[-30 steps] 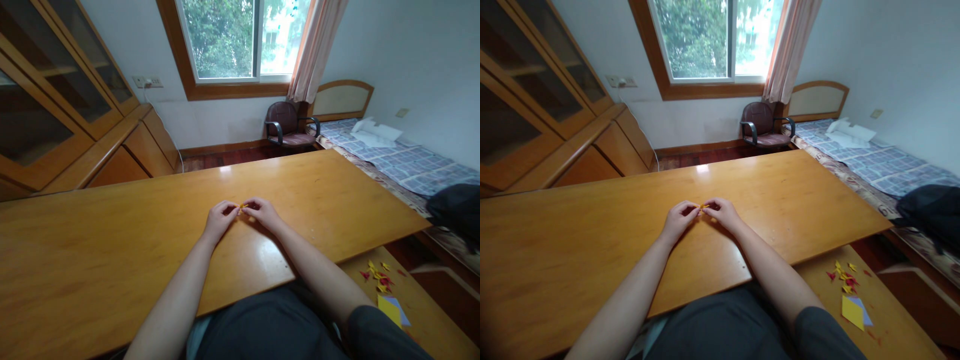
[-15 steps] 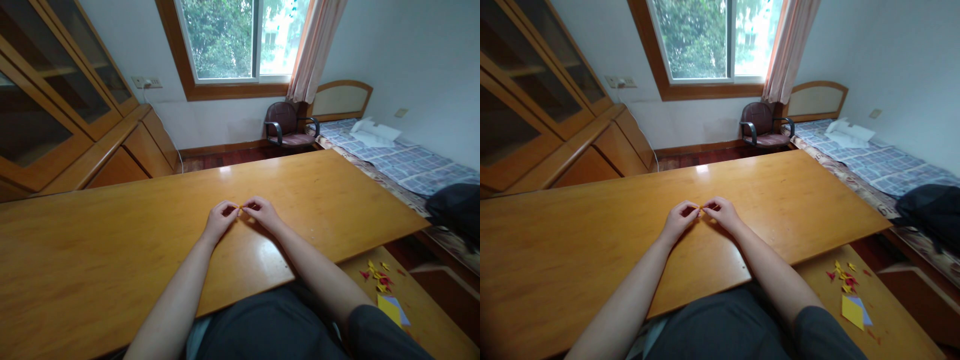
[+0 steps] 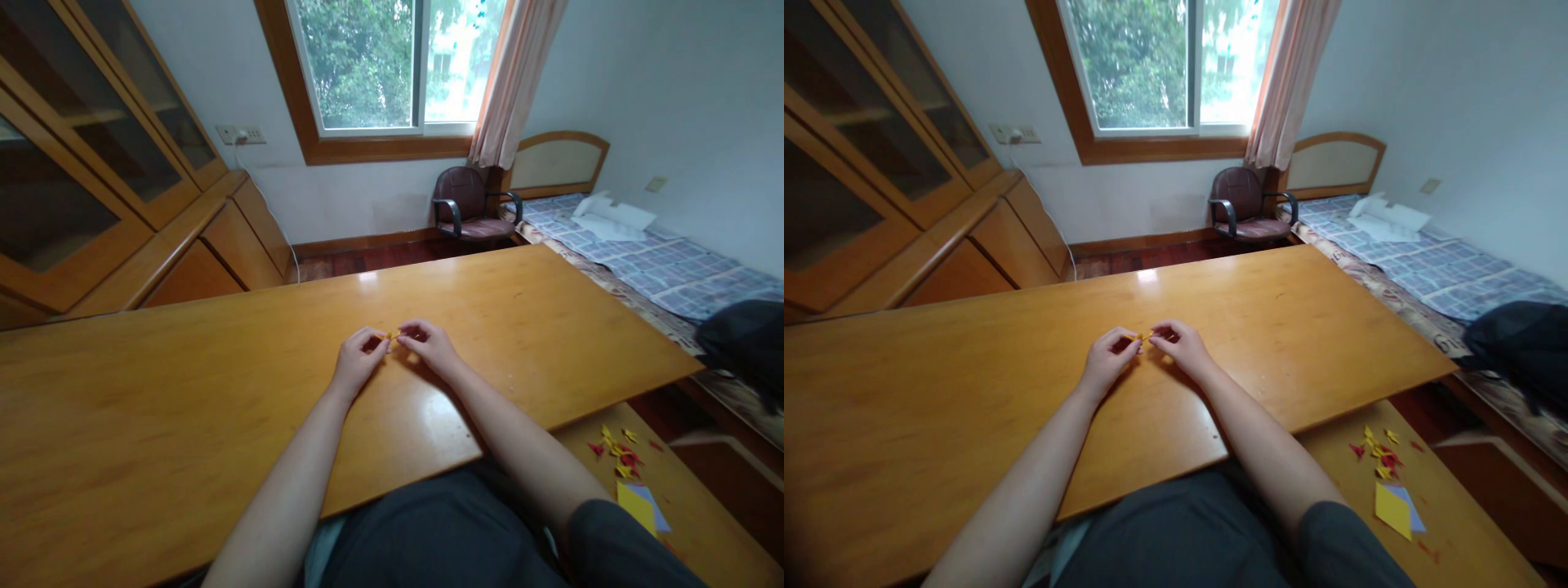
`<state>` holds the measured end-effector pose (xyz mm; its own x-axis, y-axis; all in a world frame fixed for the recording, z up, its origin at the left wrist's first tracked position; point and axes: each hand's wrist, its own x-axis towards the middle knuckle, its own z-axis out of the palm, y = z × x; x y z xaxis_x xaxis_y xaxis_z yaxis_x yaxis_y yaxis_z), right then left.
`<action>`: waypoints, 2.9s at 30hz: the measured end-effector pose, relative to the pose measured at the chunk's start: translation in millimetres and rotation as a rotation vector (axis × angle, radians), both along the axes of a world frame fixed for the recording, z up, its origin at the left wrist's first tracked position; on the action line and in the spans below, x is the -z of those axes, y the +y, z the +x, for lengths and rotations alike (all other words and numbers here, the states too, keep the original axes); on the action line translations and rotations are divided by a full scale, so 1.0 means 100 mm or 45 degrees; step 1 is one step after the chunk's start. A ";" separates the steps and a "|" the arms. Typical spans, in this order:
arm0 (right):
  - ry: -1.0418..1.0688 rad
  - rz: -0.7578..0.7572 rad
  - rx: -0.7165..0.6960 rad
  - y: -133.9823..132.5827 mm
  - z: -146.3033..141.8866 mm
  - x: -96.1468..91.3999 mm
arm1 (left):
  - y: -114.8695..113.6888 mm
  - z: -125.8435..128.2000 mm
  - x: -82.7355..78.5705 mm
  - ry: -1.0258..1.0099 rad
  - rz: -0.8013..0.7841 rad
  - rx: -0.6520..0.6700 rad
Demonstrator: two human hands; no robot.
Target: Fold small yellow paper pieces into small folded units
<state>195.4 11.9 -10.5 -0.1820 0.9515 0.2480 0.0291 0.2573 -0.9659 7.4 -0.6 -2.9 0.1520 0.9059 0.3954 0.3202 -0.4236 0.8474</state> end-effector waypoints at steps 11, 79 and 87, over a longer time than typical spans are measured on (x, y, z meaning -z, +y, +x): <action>-0.135 0.075 0.042 -0.01 0.02 -0.06 | 0.00 0.00 -0.02 0.018 0.003 -0.004; -0.239 0.182 -0.040 -0.06 -0.01 -0.04 | 0.02 -0.04 -0.05 -0.333 -0.501 0.118; -0.152 0.100 -0.017 -0.06 -0.01 -0.03 | 0.04 -0.01 -0.03 -0.339 -0.542 0.164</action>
